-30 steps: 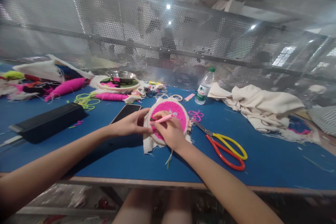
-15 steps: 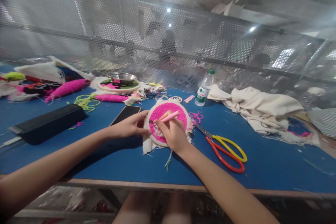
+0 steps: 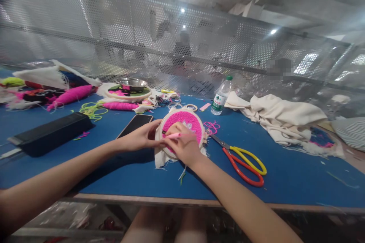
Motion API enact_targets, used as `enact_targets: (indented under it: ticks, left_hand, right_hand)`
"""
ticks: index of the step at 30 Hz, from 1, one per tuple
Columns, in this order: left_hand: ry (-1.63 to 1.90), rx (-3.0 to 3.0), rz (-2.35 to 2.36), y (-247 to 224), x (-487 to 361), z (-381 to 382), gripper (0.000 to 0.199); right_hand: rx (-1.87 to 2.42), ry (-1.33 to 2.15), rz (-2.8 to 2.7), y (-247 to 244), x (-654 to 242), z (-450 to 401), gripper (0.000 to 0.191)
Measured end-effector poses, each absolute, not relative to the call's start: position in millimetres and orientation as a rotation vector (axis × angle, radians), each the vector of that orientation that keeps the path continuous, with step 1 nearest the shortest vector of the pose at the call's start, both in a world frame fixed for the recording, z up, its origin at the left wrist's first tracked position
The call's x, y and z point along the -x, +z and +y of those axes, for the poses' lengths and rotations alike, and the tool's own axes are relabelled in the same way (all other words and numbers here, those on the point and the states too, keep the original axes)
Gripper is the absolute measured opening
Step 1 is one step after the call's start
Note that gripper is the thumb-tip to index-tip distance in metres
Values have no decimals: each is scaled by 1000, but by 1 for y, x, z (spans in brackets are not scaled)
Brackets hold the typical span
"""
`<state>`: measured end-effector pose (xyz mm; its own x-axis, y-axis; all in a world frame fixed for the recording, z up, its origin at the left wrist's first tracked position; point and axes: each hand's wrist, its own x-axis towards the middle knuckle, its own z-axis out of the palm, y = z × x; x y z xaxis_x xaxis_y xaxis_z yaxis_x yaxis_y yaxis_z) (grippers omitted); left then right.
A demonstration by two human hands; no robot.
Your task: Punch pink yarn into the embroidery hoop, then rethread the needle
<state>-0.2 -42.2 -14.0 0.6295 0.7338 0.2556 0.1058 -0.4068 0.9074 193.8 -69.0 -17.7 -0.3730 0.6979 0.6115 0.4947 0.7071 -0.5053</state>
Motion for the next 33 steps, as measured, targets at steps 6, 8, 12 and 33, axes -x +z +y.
enact_targets:
  ticks: [6, 8, 12, 33]
  left_hand:
    - [692, -1827, 623, -11, 1, -40, 61]
    - [670, -1814, 613, -11, 2, -39, 60]
    - [664, -1820, 627, -12, 3, -37, 59]
    - [786, -1859, 580, -11, 1, -41, 61]
  right_hand:
    - [995, 467, -1950, -19, -194, -67, 19]
    - [1032, 515, -1901, -18, -195, -69, 25]
    - [1021, 477, -1875, -17, -198, -72, 30]
    - [864, 256, -2114, -15, -193, -72, 16]
